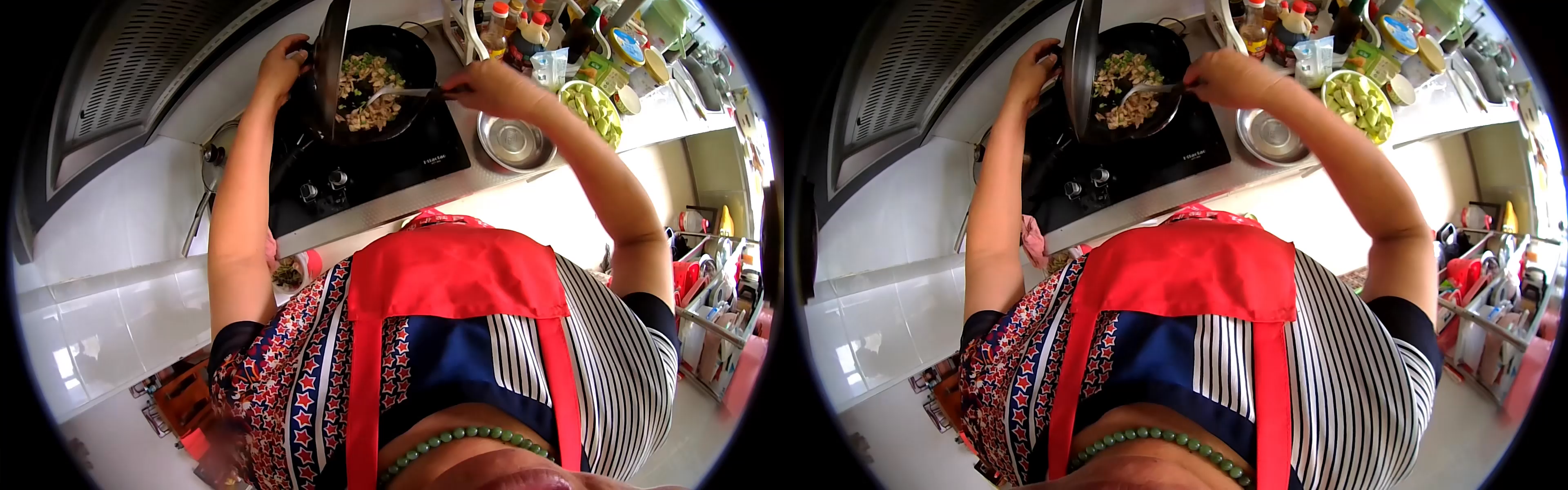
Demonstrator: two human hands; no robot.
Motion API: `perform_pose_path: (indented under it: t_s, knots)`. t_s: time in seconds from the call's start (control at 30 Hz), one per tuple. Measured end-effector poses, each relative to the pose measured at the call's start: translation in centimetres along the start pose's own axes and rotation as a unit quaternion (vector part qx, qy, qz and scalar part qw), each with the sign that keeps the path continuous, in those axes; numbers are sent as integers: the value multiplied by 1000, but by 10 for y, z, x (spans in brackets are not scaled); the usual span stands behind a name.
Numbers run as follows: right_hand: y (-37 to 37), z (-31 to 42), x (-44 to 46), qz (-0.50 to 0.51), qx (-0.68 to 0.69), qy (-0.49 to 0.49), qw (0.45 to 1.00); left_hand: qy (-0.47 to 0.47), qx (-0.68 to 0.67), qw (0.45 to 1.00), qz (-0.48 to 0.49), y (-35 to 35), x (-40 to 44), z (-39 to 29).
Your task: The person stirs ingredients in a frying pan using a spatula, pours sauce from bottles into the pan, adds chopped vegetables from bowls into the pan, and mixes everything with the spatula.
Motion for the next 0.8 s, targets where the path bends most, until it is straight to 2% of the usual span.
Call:
perform_pose_path:
  t_s: [0.1,0.2,0.37,0.5,0.6,0.7,0.8]
  knots:
    - [-35,9,-30,45,40,24,998,17,-18,1000,-15,2,6,7]
    - [-23,4,-35,66,52,-26,996,8,-18,1000,-24,5,9,9]
    - [52,-16,19,-15,99,36,994,-20,-12,998,-61,8,-2,-2]
    - [67,-30,45,-118,205,62,970,-21,-29,996,-82,2,-13,-5]
    - [67,-28,50,-186,213,73,956,-1,-37,996,-76,-1,-16,-8]
    - [78,-24,73,-210,191,89,955,-1,-39,997,-61,-5,-16,-10]
    - [93,-5,90,-178,152,111,966,16,-50,998,-33,-10,-9,2]
Point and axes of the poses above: each hand's wrist, its own x-axis towards the middle knuckle, its own y-axis out of the palm, z = x × y, the point moved 5 cm from there along x, towards the middle knuckle, and after that the axes turned 11 degrees about z, right-handed, at the moved point
